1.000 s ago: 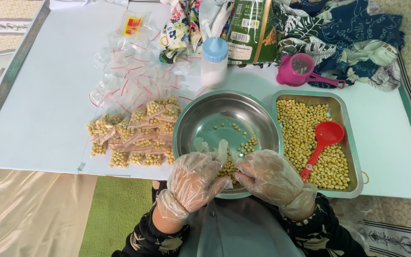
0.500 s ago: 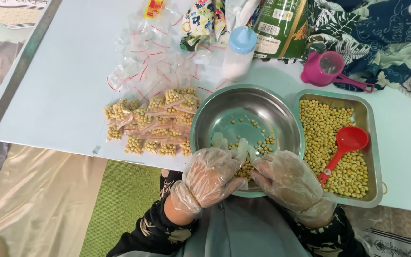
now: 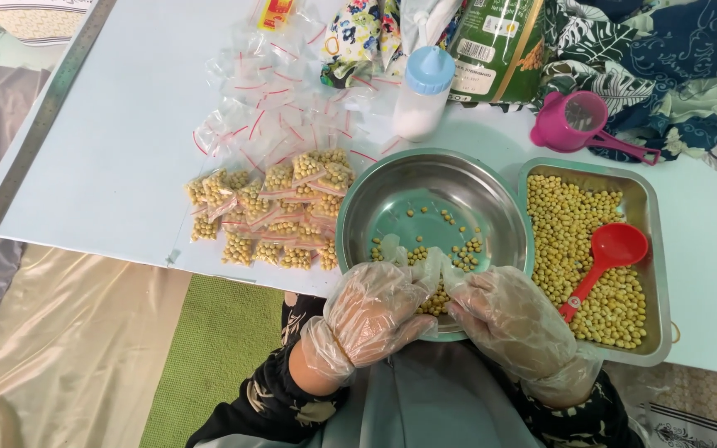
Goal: The person is manually portioning soybeans into small plastic bags from a metal bowl.
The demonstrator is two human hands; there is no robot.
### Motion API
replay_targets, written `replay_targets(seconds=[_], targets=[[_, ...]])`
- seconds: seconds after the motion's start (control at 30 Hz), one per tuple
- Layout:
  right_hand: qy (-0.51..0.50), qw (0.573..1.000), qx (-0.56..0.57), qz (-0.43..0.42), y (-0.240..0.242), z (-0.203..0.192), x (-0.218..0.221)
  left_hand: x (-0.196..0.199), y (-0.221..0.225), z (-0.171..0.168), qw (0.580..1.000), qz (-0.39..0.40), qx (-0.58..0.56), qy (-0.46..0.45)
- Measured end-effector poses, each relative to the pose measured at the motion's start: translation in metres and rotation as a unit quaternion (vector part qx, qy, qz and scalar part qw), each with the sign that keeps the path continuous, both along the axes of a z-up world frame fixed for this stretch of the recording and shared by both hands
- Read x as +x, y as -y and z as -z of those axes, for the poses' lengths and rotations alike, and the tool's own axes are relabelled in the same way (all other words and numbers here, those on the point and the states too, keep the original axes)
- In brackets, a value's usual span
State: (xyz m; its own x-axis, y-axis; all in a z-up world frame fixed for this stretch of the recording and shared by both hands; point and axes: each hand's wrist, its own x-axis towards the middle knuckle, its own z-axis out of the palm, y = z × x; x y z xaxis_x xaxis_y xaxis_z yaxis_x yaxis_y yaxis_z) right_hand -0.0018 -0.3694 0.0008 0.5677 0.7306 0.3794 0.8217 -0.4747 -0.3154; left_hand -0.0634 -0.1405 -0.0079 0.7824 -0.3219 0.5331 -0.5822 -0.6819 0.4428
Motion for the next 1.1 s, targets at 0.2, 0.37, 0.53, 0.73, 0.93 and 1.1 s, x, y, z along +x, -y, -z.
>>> replay_targets(seconds=[0.2, 0.37, 0.53, 0.73, 0.93, 1.1], targets=[[-0.002, 1.000, 0.018, -0.019, 0.006, 0.010, -0.006, -0.004, 0.005, 0.000, 1.000, 0.012, -0.007, 0.020], [0.019, 0.999, 0.033, -0.038, 0.005, 0.008, -0.007, -0.011, 0.004, -0.009, 1.000, 0.026, -0.004, 0.007], [0.007, 0.998, 0.030, -0.047, 0.000, 0.002, -0.011, -0.015, 0.005, -0.012, 1.000, 0.023, -0.005, -0.001], [0.000, 0.998, 0.019, -0.053, -0.003, 0.001, -0.011, -0.018, 0.002, -0.008, 1.000, 0.028, -0.005, 0.002], [-0.011, 0.998, 0.022, -0.056, -0.005, -0.001, -0.011, -0.018, 0.002, -0.011, 0.999, 0.034, -0.018, 0.011], [-0.003, 0.999, 0.007, -0.051, -0.004, -0.002, -0.013, -0.020, -0.001, -0.013, 0.999, 0.039, -0.006, 0.007]])
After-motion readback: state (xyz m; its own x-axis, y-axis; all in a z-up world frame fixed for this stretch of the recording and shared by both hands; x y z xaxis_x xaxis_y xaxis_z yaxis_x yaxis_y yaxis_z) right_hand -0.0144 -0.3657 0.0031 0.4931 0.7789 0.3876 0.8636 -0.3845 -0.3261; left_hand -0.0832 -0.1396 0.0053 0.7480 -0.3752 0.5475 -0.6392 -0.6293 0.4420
